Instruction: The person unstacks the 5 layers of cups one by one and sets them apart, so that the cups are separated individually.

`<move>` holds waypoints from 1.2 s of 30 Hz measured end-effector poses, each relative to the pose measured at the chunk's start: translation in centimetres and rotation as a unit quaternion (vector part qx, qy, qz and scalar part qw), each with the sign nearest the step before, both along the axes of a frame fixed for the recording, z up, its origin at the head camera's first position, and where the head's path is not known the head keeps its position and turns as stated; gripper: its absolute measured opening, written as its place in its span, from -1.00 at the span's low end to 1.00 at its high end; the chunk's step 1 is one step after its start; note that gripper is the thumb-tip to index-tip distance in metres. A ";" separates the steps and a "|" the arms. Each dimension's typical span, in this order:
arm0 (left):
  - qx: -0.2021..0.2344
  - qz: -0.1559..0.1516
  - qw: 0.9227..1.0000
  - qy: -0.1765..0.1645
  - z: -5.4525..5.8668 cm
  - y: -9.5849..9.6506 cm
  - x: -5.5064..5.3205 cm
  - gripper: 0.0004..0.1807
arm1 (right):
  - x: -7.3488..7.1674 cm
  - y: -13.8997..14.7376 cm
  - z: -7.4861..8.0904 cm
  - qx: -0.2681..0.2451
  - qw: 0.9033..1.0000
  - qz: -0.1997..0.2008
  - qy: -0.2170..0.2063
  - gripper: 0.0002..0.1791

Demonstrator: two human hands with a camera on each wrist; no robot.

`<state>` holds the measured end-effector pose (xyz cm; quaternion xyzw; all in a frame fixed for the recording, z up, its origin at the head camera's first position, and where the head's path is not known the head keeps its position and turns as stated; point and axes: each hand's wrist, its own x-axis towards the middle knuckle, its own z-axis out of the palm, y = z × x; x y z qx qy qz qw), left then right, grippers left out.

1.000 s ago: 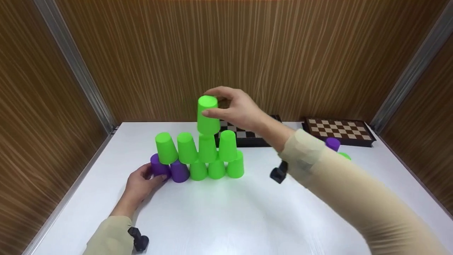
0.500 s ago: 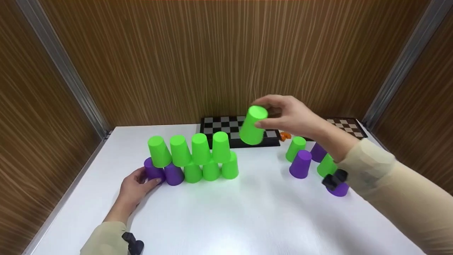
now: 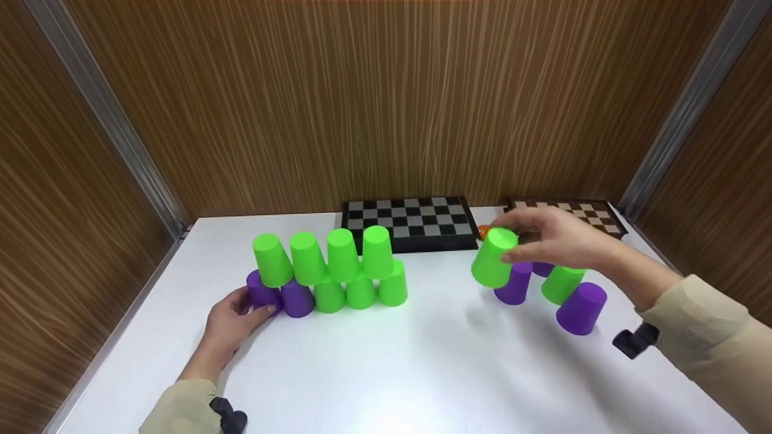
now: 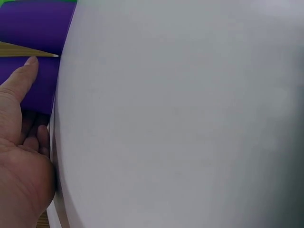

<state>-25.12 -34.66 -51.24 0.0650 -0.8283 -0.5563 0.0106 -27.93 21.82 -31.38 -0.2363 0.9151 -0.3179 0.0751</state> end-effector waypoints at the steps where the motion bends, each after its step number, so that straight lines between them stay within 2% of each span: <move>1: 0.000 0.001 1.000 0.000 0.0 0.0 0.0 -0.07 | 0.1 0.3 -0.4 0.006 1.000 -0.001 0.001 -0.41; 8: 0.002 0.001 1.000 0.005 0.0 0.0 -0.1 -0.09 | 0.8 2.4 -2.4 0.016 1.000 0.005 -0.024 -0.38; 15: 0.002 -0.004 1.000 -0.003 0.1 0.2 0.2 -0.08 | 1.1 4.1 -3.9 0.027 0.999 0.019 -0.020 -0.41; 19: 0.003 -0.002 1.000 0.002 0.2 0.4 0.1 -0.10 | 1.2 4.9 -4.8 0.017 0.999 0.030 -0.026 -0.39; 27: 0.006 -0.004 1.000 -0.005 0.5 0.7 0.0 -0.08 | 1.6 5.9 -5.9 0.028 0.998 0.015 -0.054 -0.36; 36: 0.010 0.000 1.000 0.001 0.6 0.4 0.0 -0.09 | 1.7 6.0 -7.2 0.053 0.998 0.012 -0.040 -0.40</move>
